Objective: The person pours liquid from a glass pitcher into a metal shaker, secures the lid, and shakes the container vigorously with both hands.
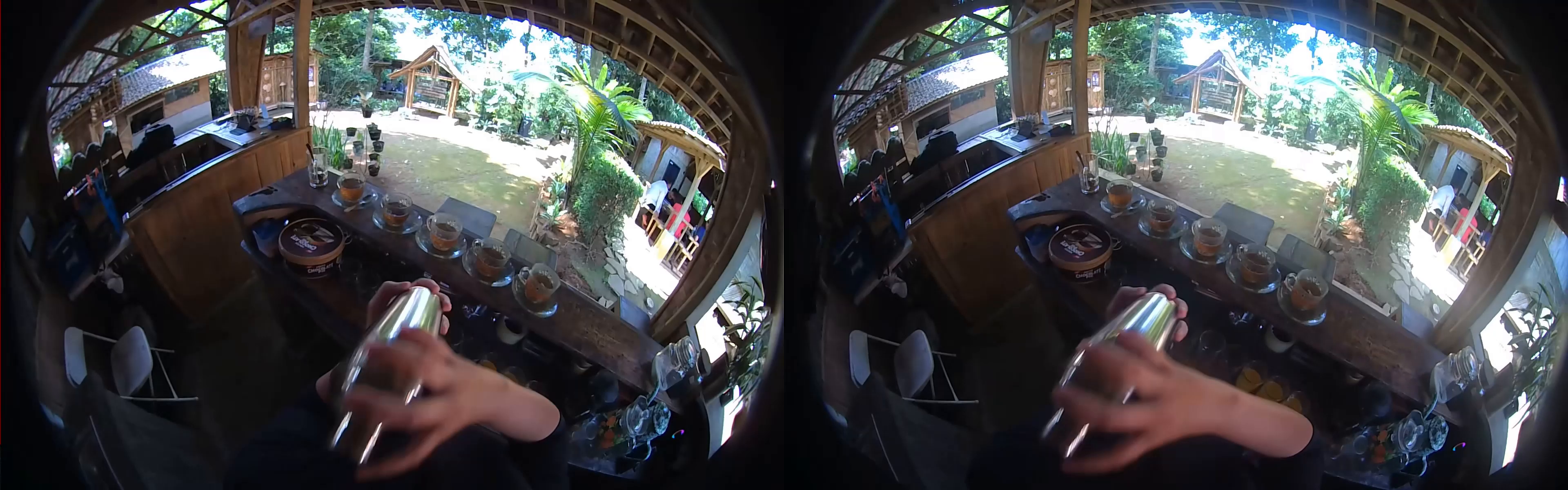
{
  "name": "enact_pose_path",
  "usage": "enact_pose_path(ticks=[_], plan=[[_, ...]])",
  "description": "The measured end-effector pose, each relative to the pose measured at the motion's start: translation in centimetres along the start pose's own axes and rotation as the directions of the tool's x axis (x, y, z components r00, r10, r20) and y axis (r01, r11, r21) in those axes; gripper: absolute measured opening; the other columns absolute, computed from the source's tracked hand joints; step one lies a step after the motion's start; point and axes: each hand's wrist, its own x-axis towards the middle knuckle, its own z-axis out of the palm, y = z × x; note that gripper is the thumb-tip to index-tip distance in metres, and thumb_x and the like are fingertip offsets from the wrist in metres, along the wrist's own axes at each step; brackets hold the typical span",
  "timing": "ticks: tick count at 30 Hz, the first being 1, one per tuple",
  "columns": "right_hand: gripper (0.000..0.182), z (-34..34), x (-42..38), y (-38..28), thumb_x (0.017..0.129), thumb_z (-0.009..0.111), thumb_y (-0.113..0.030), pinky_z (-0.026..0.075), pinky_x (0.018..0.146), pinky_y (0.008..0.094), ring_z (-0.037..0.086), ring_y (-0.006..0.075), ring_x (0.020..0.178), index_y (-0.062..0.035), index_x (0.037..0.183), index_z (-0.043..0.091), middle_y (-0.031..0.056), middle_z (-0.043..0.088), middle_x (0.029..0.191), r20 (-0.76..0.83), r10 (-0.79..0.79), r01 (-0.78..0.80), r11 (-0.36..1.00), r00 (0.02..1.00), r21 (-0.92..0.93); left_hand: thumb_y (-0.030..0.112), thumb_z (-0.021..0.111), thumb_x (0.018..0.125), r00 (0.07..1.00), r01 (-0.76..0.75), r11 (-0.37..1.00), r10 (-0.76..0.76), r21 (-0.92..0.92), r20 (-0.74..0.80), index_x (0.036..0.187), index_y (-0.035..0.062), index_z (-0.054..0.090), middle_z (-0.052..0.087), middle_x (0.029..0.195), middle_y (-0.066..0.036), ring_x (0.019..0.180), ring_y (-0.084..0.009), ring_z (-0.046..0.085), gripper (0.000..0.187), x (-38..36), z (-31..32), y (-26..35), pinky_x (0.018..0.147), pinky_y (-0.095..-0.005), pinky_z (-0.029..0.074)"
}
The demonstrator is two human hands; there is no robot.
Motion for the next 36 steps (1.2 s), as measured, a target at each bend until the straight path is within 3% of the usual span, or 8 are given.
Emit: enact_pose_path(ticks=[3, 7, 11, 17, 23, 31, 35, 36], plan=[[0.043, 1.0, 1.6, 0.3, 0.076, 0.069, -0.027, 0.035, 0.095, 0.0523, 0.051, 0.0378, 0.111, -0.039, 0.115, 0.055, 0.0082, 0.052, 0.124, -0.014, -0.055, 0.055, 0.998, 0.998, 0.022, 0.04, 0.041, 0.089, 0.894, -0.223, 0.961, 0.133, 0.165, 0.429, 0.106, 0.0059, 0.051, 0.05, 0.105, -0.018, 0.087, -0.0378, 0.054, 0.039, -0.3, 0.8, 2.7, 0.075, -0.0439, 0.048], [0.069, 3.8, -1.0, 8.0, 0.071, 0.077, -0.033, 0.04, 0.091, 0.0513, 0.05, 0.0401, 0.111, -0.0342, 0.131, 0.041, 0.0141, 0.049, 0.126, -0.058, 0.201, -0.181, 0.953, 0.978, 0.244, 0.031, 0.044, 0.091, 0.955, -0.272, 0.959, 0.26, -0.074, -0.141, 0.11, 0.0013, 0.052, 0.056, 0.107, -0.016, 0.091, -0.0297, 0.06, 0.036, -1.0, -4.1, 2.3, 0.079, -0.0412, 0.051], [0.107, 4.6, -1.4, 10.3, 0.053, 0.088, -0.034, 0.041, 0.093, 0.0481, 0.047, 0.0391, 0.116, -0.0238, 0.14, 0.027, 0.0226, 0.045, 0.126, -0.231, 0.364, -0.32, 0.925, 0.902, 0.206, 0.027, 0.046, 0.093, 0.918, -0.367, 0.926, 0.376, 0.092, -0.125, 0.119, 0.001, 0.051, 0.056, 0.117, -0.013, 0.106, -0.0239, 0.057, 0.037, -0.9, -2.9, 3.7, 0.09, -0.0376, 0.05], [0.04, 4.1, 3.4, 3.3, 0.072, 0.067, -0.03, 0.033, 0.098, 0.0485, 0.054, 0.0328, 0.105, -0.0316, 0.111, 0.058, 0.0084, 0.055, 0.108, -0.07, 0.018, -0.016, 0.999, 0.997, 0.027, 0.037, 0.05, 0.082, 0.949, -0.157, 0.979, 0.114, 0.126, 0.295, 0.107, 0.0024, 0.051, 0.055, 0.097, -0.021, 0.086, -0.0362, 0.059, 0.043, -0.9, 0.3, 7.1, 0.077, -0.045, 0.05], [0.083, 6.2, -2.9, 7.7, 0.058, 0.084, -0.017, 0.044, 0.089, 0.052, 0.046, 0.0411, 0.116, -0.0269, 0.128, 0.041, 0.018, 0.044, 0.128, -0.219, 0.525, -0.457, 0.839, 0.822, 0.296, 0.023, 0.048, 0.092, 0.942, -0.327, 0.932, 0.308, -0.156, -0.135, 0.105, 0.0082, 0.056, 0.061, 0.101, -0.008, 0.098, -0.0191, 0.059, 0.021, -0.7, -4.3, 1.3, 0.087, -0.0348, 0.049], [0.042, -0.2, 2.3, -2.6, 0.071, 0.071, -0.029, 0.033, 0.1, 0.0471, 0.05, 0.0334, 0.11, -0.0271, 0.11, 0.058, 0.0166, 0.051, 0.113, -0.095, -0.11, 0.099, 0.988, 0.989, -0.118, 0.034, 0.046, 0.089, 0.867, -0.308, 0.941, 0.216, 0.141, 0.448, 0.114, 0.0043, 0.047, 0.051, 0.107, -0.018, 0.086, -0.0407, 0.059, 0.039, -1.5, 3.2, 0.4, 0.076, -0.0462, 0.052], [0.083, -0.4, -4.3, 0.7, 0.059, 0.083, -0.032, 0.038, 0.096, 0.0505, 0.049, 0.0393, 0.114, -0.0235, 0.131, 0.042, 0.0219, 0.046, 0.124, -0.157, 0.142, -0.116, 0.98, 0.977, 0.161, 0.033, 0.05, 0.089, 0.938, 0.12, 0.553, 0.209, -0.824, 0.277, 0.107, 0.0079, 0.057, 0.059, 0.107, -0.009, 0.095, -0.0194, 0.059, 0.032, 1.1, -2.9, -8.4, 0.087, -0.0335, 0.048], [0.078, -0.5, -4.4, -0.6, 0.061, 0.083, -0.024, 0.041, 0.091, 0.0522, 0.049, 0.0415, 0.113, -0.027, 0.128, 0.044, 0.0205, 0.046, 0.125, -0.219, 0.353, -0.304, 0.925, 0.909, 0.229, 0.032, 0.051, 0.09, 0.985, -0.173, 0.844, 0.161, -0.508, -0.068, 0.107, 0.0079, 0.056, 0.059, 0.108, -0.009, 0.094, -0.0191, 0.059, 0.03, 0.1, -1.6, -8.6, 0.088, -0.0342, 0.048]])
